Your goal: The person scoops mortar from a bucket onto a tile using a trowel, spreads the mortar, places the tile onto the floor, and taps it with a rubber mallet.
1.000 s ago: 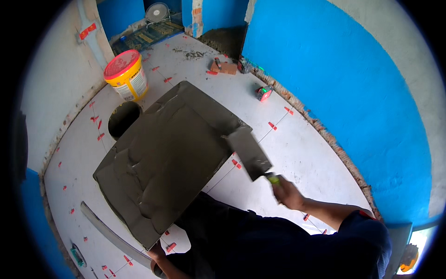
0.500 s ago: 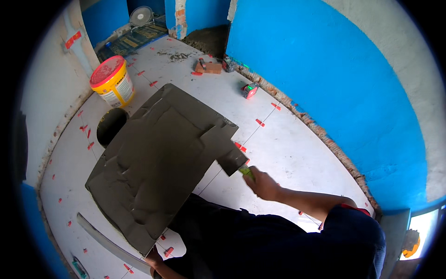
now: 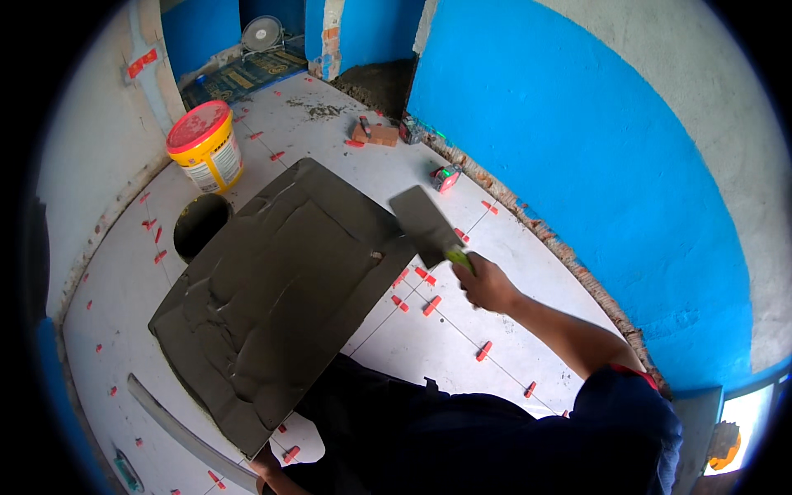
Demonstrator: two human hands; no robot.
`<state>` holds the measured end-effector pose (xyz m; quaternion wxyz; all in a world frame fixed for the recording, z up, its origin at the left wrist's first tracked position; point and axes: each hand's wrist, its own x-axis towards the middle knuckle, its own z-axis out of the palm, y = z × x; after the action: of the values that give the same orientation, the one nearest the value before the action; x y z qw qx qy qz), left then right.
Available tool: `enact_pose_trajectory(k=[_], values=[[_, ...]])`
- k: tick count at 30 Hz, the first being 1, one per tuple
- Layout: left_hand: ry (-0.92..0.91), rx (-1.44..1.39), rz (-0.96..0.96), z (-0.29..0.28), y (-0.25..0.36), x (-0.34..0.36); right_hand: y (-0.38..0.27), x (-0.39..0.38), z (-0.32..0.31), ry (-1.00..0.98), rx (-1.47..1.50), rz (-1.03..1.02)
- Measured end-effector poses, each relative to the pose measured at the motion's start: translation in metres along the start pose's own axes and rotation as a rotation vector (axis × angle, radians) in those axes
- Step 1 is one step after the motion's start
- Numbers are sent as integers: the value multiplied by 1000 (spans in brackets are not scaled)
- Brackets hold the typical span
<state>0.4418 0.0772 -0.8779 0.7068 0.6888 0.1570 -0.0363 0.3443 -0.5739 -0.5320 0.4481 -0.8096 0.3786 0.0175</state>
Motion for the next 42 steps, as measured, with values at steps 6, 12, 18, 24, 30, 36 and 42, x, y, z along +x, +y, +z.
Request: enact_pose_trajectory(k=[6,12,18,24,30,36,42], values=[[94,-441,-111,24,16,-18,-21,65,17,-228,304,124],[162,-370,-44,32,54,-40,26,74,2,11,177,204],[73,-129,86,25,47,-31,16,48,-10,103,-5,56],[97,-315,-21,36,46,-38,-6,20,32,-225,437,173],[79,-400,-85,33,50,-39,-40,-12,113,-349,441,203],[122,-284,-243,64,73,-50,-74,-60,194,-558,343,101],[122,-475,-120,48,87,-45,-116,-87,260,-868,337,-54]])
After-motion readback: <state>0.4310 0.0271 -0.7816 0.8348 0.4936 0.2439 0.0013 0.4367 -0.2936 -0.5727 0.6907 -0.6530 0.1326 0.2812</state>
